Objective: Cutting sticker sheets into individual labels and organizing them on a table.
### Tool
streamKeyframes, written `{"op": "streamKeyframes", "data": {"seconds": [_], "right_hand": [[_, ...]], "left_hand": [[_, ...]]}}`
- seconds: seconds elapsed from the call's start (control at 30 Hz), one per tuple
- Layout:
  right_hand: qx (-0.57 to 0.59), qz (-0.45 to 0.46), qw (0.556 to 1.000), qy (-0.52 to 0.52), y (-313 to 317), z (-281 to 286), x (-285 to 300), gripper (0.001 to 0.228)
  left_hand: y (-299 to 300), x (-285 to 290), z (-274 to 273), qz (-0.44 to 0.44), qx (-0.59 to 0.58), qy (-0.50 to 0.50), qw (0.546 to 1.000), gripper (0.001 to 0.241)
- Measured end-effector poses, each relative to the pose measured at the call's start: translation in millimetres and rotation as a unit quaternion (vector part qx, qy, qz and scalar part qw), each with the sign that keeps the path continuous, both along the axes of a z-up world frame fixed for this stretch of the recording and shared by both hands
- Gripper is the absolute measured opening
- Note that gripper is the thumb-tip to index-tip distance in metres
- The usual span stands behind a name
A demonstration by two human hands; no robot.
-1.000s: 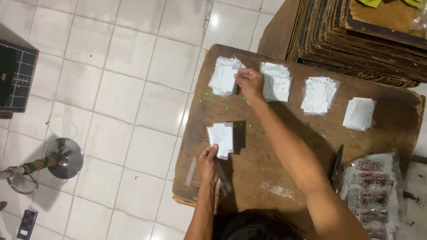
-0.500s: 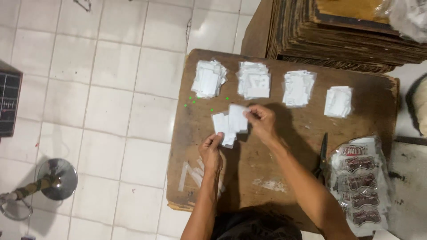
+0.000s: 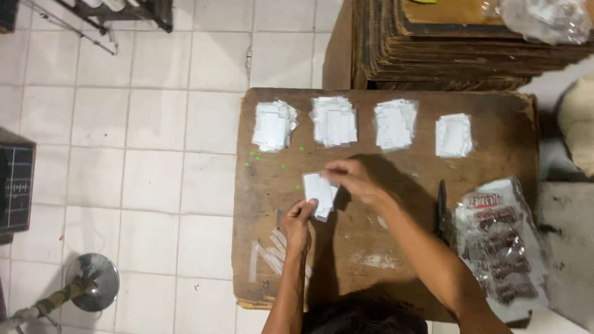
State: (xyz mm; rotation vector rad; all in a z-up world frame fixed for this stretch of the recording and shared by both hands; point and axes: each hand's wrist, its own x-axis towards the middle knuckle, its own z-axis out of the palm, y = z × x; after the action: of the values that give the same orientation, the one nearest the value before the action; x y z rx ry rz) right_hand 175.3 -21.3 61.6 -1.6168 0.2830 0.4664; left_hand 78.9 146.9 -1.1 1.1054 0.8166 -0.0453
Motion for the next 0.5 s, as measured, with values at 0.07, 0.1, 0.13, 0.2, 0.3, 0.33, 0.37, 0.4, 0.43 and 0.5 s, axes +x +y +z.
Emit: {"op": "streamKeyframes", "data": {"seconds": [0.07, 0.1, 0.13, 0.2, 0.3, 0.33, 0.37, 0.4, 0.43, 0.5], "right_hand": [[0.033, -0.022, 0.999, -0.021, -13, -11, -9, 0.032], [0.066, -0.036, 0.996, -0.045, -19, -17, -13, 0.023], [0.066, -0.04, 0.996, -0.047, -30, -14, -6, 0.023], [0.003, -0.155, 0.986, -0.065, -53, -7, 8, 0.018], [-0.111, -0.195, 0.967, -0.121, -103, 42, 44, 0.016], [-0.111, -0.197, 0.967, -0.12, -121, 15, 58, 0.016], [-0.119, -0.186, 0.966, -0.134, -139, -12, 72, 0.02], [-0.128, -0.175, 0.965, -0.149, -158, -37, 88, 0.025], [-0.129, -0.179, 0.964, -0.149, -165, -48, 85, 0.025], [-0.353, -0.123, 0.91, -0.178, -177, -70, 88, 0.056]], "left_hand": [[-15, 8, 27, -0.041, 0.0, -0.007, 0.999, 0.016], [-21, 13, 41, -0.073, 0.001, -0.016, 0.997, 0.019], [-24, 13, 45, -0.078, 0.001, -0.018, 0.997, 0.019], [-27, 15, 51, -0.093, 0.012, -0.014, 0.995, 0.033], [-28, 12, 53, -0.11, 0.02, -0.017, 0.994, 0.036], [-30, 9, 54, -0.113, 0.021, -0.015, 0.993, 0.036], [-32, 6, 55, -0.109, 0.021, -0.017, 0.994, 0.037], [-35, 5, 56, -0.105, 0.02, -0.02, 0.994, 0.039], [-39, 2, 55, -0.108, 0.02, -0.021, 0.994, 0.039], [-46, 3, 54, -0.103, 0.017, -0.02, 0.994, 0.04]]}}
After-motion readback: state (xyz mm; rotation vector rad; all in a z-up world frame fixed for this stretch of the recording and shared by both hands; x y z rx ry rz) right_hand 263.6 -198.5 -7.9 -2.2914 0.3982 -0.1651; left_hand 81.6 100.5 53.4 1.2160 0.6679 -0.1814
